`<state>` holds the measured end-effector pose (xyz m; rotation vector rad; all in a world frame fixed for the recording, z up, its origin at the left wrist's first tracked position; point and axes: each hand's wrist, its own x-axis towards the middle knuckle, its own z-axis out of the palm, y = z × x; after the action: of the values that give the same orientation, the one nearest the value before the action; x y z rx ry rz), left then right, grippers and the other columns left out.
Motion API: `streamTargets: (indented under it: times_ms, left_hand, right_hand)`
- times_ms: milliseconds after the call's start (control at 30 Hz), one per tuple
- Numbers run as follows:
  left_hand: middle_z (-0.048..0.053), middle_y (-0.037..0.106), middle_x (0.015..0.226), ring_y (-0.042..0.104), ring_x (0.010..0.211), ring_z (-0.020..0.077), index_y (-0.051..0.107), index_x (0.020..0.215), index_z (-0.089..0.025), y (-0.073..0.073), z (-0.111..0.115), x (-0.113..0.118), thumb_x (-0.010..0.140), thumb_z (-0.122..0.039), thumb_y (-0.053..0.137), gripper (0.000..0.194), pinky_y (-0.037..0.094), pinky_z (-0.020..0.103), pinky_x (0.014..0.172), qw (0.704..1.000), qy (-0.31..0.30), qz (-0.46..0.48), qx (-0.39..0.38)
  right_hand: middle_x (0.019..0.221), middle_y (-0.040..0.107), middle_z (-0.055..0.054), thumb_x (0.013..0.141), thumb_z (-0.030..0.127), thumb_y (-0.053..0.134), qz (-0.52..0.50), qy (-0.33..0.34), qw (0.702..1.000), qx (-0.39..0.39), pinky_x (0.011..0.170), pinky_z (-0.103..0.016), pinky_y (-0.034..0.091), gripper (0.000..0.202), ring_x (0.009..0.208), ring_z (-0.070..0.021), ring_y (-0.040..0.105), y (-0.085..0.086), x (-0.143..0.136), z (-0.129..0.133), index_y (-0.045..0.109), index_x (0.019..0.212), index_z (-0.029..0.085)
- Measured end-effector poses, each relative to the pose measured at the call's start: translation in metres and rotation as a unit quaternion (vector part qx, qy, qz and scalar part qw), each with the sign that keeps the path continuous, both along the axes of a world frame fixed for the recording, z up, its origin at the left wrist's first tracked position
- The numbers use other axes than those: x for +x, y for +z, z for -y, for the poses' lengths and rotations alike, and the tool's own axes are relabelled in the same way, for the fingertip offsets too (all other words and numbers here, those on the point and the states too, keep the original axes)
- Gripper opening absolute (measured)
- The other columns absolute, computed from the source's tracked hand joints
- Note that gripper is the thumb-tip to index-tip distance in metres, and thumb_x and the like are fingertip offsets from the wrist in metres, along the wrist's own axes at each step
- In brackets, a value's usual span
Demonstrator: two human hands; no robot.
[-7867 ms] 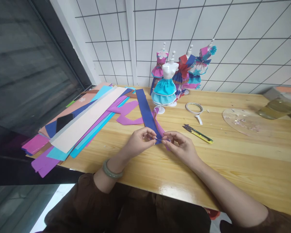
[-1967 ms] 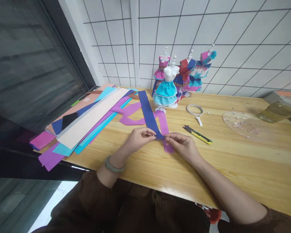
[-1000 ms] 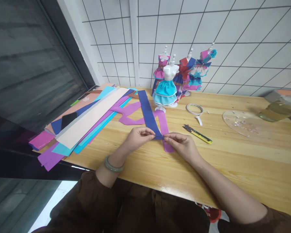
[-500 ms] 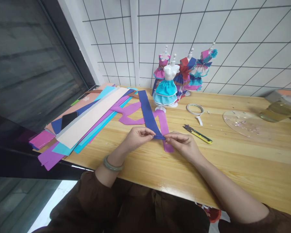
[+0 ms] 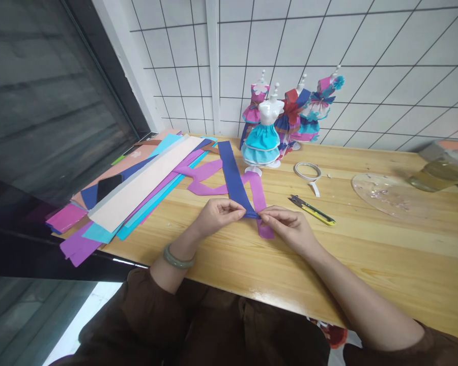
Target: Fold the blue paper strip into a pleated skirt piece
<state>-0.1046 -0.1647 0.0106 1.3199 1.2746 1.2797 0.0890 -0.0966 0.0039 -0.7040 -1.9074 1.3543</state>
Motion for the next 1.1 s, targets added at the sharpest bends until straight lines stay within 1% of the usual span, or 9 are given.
streamTargets:
  times_ms: [167,300,433,567,633,733,867,1000,1100]
  left_hand:
    - [0.006,0.066,0.074,0.060,0.071,0.0139,0.063,0.075,-0.012,-0.007,-0.003,0.003,0.064,-0.030,0.067,0.021,0.047,0.026,0.068,0.999,0.020,0.026,-0.006]
    - [0.005,0.064,0.073,0.060,0.070,0.0131,0.061,0.074,-0.012,-0.008,-0.005,0.004,0.064,-0.028,0.067,0.020,0.047,0.026,0.067,0.999,0.025,0.022,-0.004]
    - [0.005,0.065,0.076,0.061,0.073,0.0140,0.060,0.081,-0.013,-0.009,-0.005,0.004,0.066,-0.028,0.065,0.021,0.048,0.026,0.070,0.999,0.040,-0.010,0.017]
    - [0.006,0.066,0.080,0.061,0.077,0.0146,0.061,0.084,-0.014,-0.009,-0.003,0.006,0.069,-0.027,0.062,0.020,0.048,0.027,0.075,0.993,0.063,-0.076,0.069]
    - [0.005,0.066,0.082,0.061,0.079,0.0149,0.063,0.084,-0.014,-0.007,-0.002,0.008,0.070,-0.025,0.061,0.017,0.048,0.027,0.077,0.987,0.070,-0.109,0.094]
    - [0.005,0.067,0.084,0.062,0.081,0.0149,0.064,0.084,-0.015,-0.004,0.000,0.009,0.072,-0.021,0.059,0.014,0.048,0.027,0.078,0.980,0.063,-0.144,0.119]
    - [0.005,0.067,0.083,0.062,0.076,0.0137,0.065,0.082,-0.015,-0.004,0.000,0.008,0.072,-0.020,0.059,0.013,0.049,0.025,0.074,0.970,0.063,-0.171,0.161]
    - [0.006,0.066,0.082,0.061,0.077,0.0134,0.065,0.083,-0.016,-0.004,-0.001,0.007,0.073,-0.018,0.059,0.012,0.049,0.026,0.073,0.954,0.053,-0.195,0.222]
    - [0.006,0.066,0.081,0.060,0.078,0.0136,0.065,0.083,-0.015,-0.004,-0.002,0.006,0.073,-0.018,0.059,0.012,0.049,0.027,0.073,0.946,0.052,-0.207,0.246]
  right_hand:
    - [0.082,0.066,-0.006,0.069,0.033,0.065,-0.013,-0.022,0.999,-0.020,0.063,-0.030,0.050,0.016,0.072,-0.0163,0.060,-0.006,-0.003,0.002,0.069,0.078,0.020]
    - [0.078,0.066,-0.006,0.068,0.034,0.066,-0.010,-0.045,0.998,-0.050,0.060,-0.029,0.050,0.020,0.066,-0.0149,0.060,-0.010,-0.003,0.002,0.066,0.079,0.018]
    - [0.070,0.064,-0.004,0.066,0.034,0.067,-0.005,-0.060,0.997,-0.053,0.056,-0.027,0.048,0.030,0.060,-0.0127,0.057,-0.011,-0.003,0.002,0.064,0.090,0.016]
    - [0.067,0.060,-0.002,0.067,0.034,0.066,0.009,-0.063,0.998,-0.027,0.055,-0.026,0.045,0.035,0.058,-0.0116,0.054,-0.011,-0.003,0.001,0.064,0.097,0.016]
    - [0.069,0.059,-0.002,0.069,0.034,0.065,0.016,-0.056,0.998,-0.007,0.055,-0.026,0.045,0.034,0.059,-0.0120,0.053,-0.010,-0.003,0.001,0.065,0.097,0.016]
    - [0.079,0.061,-0.005,0.070,0.032,0.064,0.017,-0.041,0.999,0.023,0.061,-0.028,0.046,0.029,0.069,-0.0146,0.056,-0.009,-0.003,0.000,0.066,0.095,0.017]
    - [0.091,0.062,-0.008,0.071,0.033,0.064,0.021,-0.019,0.999,0.018,0.065,-0.030,0.047,0.028,0.078,-0.0183,0.058,-0.008,-0.003,-0.001,0.067,0.096,0.020]
    - [0.091,0.062,-0.008,0.073,0.032,0.062,0.018,0.003,1.000,0.008,0.070,-0.031,0.046,0.023,0.081,-0.0186,0.058,-0.005,-0.003,-0.001,0.068,0.092,0.020]
    - [0.087,0.063,-0.007,0.075,0.029,0.060,0.007,0.001,1.000,0.014,0.072,-0.031,0.045,0.017,0.080,-0.0172,0.058,-0.004,-0.003,-0.001,0.069,0.086,0.020]
